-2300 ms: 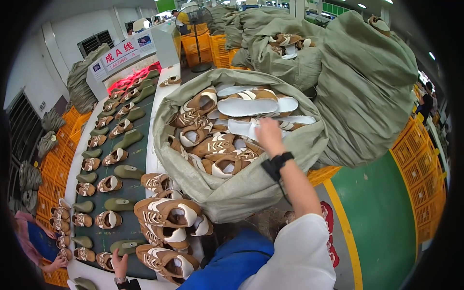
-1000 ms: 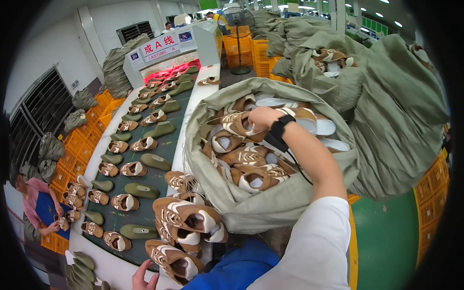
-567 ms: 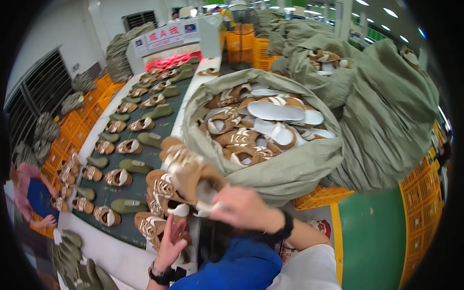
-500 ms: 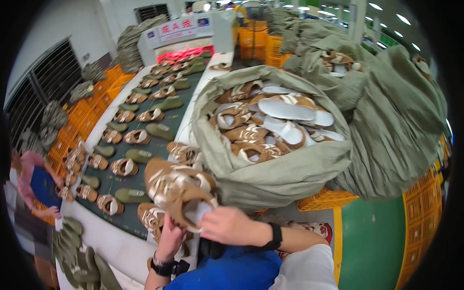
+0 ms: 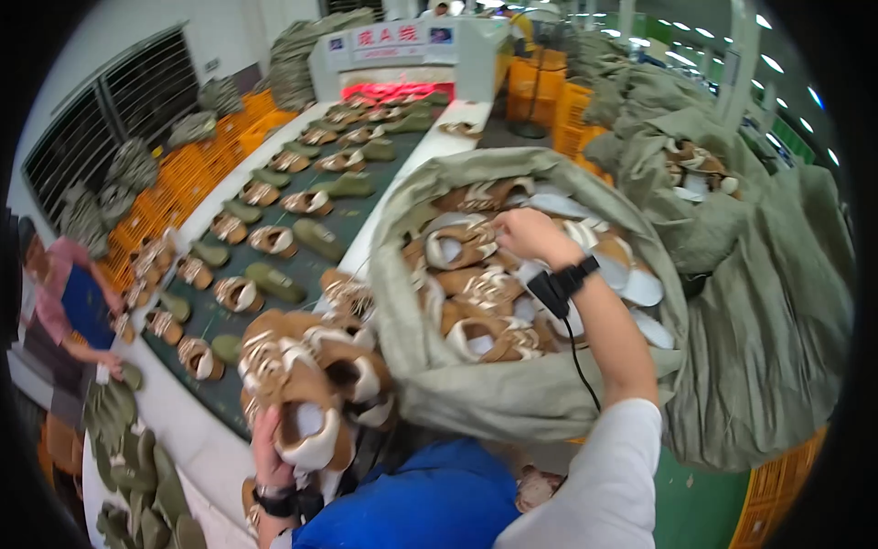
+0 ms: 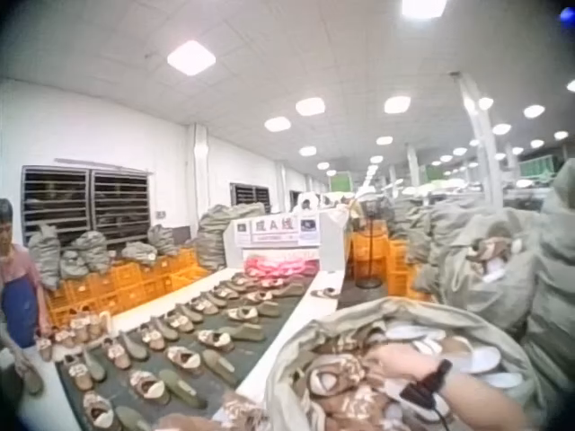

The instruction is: The recorder is organizing shoes and shoe lasts on a production table, sorting them and placing them into large storage bags in a shoe manufacturing facility.

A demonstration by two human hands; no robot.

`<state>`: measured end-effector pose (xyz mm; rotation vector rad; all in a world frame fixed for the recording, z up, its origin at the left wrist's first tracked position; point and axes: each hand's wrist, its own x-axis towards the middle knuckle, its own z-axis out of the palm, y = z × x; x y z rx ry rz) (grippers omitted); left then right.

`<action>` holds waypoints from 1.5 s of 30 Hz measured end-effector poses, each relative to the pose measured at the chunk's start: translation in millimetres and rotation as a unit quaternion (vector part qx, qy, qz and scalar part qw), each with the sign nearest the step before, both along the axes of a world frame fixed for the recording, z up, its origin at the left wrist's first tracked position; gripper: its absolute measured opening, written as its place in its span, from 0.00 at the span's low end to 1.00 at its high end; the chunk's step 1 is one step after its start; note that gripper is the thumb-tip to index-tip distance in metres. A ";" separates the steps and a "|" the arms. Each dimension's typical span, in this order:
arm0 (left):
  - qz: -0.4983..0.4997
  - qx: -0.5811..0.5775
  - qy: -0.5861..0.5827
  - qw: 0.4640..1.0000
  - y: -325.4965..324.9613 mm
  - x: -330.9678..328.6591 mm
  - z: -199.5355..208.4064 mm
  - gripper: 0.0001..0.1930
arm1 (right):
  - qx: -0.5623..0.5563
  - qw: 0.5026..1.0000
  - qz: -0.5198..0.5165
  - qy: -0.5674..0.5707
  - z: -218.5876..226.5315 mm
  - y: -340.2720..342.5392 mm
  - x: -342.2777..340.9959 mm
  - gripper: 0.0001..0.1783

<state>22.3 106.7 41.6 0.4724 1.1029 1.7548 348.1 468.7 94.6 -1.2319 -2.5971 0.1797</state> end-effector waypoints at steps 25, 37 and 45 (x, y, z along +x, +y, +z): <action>0.260 -0.173 0.071 0.947 -57.5 32.9 14.9 0.25 | 0.095 0.963 -0.211 -0.136 -73.9 243.3 -20.2 0.16; 0.138 -0.138 0.012 0.981 -30.8 18.4 17.7 0.25 | -0.281 0.943 -0.154 -0.084 43.5 106.3 42.4 0.26; 0.036 -0.081 0.077 0.993 -19.1 19.1 25.9 0.27 | -0.342 0.907 -0.187 0.156 16.3 -35.1 99.3 0.28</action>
